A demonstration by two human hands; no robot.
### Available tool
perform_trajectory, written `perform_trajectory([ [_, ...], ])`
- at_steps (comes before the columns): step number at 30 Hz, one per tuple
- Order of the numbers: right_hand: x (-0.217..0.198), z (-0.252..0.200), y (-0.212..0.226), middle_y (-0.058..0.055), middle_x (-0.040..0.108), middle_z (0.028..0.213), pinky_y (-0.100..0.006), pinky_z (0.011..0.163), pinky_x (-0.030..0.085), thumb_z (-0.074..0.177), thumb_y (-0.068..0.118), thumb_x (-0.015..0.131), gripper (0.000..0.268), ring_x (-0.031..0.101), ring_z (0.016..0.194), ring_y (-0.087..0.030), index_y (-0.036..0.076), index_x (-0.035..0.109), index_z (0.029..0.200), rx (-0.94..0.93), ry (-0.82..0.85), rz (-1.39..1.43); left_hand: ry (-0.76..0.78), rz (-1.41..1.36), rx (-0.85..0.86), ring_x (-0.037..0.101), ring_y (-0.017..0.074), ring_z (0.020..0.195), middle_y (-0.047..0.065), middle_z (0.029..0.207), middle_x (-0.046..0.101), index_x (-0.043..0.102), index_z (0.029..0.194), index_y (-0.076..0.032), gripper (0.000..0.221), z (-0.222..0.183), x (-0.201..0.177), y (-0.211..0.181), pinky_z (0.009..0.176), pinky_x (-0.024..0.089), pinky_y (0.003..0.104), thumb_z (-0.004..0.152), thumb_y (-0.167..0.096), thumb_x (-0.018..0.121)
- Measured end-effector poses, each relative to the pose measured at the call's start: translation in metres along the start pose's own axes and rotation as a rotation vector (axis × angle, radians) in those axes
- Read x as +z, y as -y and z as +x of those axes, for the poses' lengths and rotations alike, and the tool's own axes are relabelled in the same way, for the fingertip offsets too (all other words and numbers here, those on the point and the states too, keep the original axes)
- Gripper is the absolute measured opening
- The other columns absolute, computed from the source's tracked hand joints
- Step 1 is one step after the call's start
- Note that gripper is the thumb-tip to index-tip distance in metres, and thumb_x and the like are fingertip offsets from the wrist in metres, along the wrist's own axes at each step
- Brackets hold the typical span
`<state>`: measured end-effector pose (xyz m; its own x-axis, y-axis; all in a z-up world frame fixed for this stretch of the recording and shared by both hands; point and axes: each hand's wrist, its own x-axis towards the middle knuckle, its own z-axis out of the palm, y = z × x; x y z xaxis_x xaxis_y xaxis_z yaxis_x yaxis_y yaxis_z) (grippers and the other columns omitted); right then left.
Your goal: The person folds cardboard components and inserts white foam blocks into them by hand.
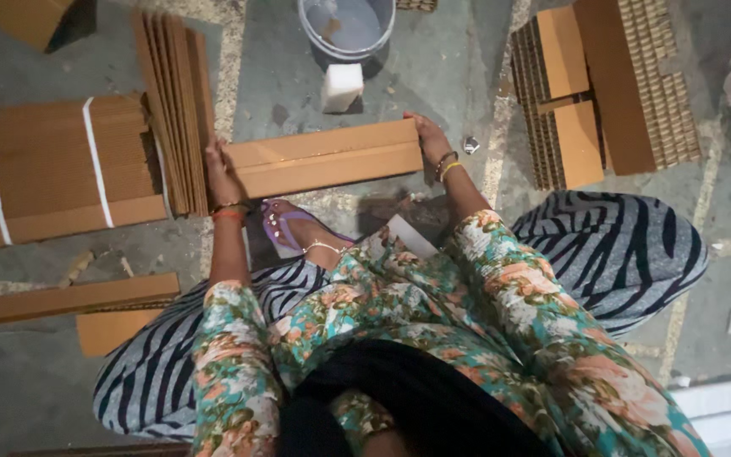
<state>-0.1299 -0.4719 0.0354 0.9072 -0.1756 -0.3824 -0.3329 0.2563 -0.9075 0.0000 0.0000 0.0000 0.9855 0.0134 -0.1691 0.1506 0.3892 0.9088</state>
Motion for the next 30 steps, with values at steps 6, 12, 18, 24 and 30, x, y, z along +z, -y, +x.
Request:
perform_trajectory([
  [6,0.006,0.003,-0.01,-0.005,0.07,0.122,-0.031,0.102,0.048,0.108,0.042,0.042,0.051,0.063,0.113,-0.015,0.004,0.064,0.134,-0.231,-0.151,-0.383,-0.022,-0.06,-0.149,0.051,0.0255,0.131,0.01,0.138,0.053,0.061,0.136,-0.008,0.065,-0.01,-0.001,-0.005,0.115,0.041,0.041,0.104,-0.062,0.042],
  [12,0.026,0.005,-0.015,-0.009,0.07,0.124,-0.033,0.104,0.048,0.109,0.04,0.045,0.048,0.063,0.115,-0.019,0.002,0.067,0.13,-0.274,-0.251,-0.079,0.101,0.54,0.133,0.048,0.0324,0.138,0.015,0.144,0.053,0.048,0.148,-0.001,0.074,-0.009,0.015,-0.032,0.119,0.035,0.043,0.106,-0.062,0.045],
  [18,0.046,-0.023,0.012,-0.012,0.075,0.108,-0.036,0.091,0.054,0.109,0.034,0.044,0.038,0.071,0.104,-0.03,0.01,0.072,0.118,-0.289,-0.517,-0.685,0.063,1.203,0.185,0.046,0.0488,0.136,0.033,0.147,0.046,0.035,0.151,0.004,0.084,-0.048,0.049,-0.072,0.113,0.039,0.05,0.092,-0.041,0.075],
  [24,0.062,-0.034,0.048,-0.012,0.063,0.14,-0.052,0.115,0.033,0.096,0.036,0.058,0.044,0.052,0.131,-0.037,0.012,0.061,0.134,-0.632,-0.251,-1.486,0.084,1.627,0.328,0.038,0.0475,0.144,0.031,0.158,0.04,0.048,0.153,-0.013,0.067,-0.059,0.059,-0.077,0.116,0.032,0.059,0.1,-0.049,0.064],
  [30,0.108,-0.029,0.055,-0.019,0.047,0.149,-0.066,0.119,0.014,0.085,0.062,0.068,0.092,0.04,0.14,-0.035,0.004,0.04,0.151,-0.637,0.185,-1.585,0.451,1.736,0.544,0.03,0.0405,0.149,0.027,0.156,0.038,0.039,0.155,0.001,0.105,-0.06,0.091,-0.08,0.12,0.01,0.064,0.087,-0.077,0.057],
])
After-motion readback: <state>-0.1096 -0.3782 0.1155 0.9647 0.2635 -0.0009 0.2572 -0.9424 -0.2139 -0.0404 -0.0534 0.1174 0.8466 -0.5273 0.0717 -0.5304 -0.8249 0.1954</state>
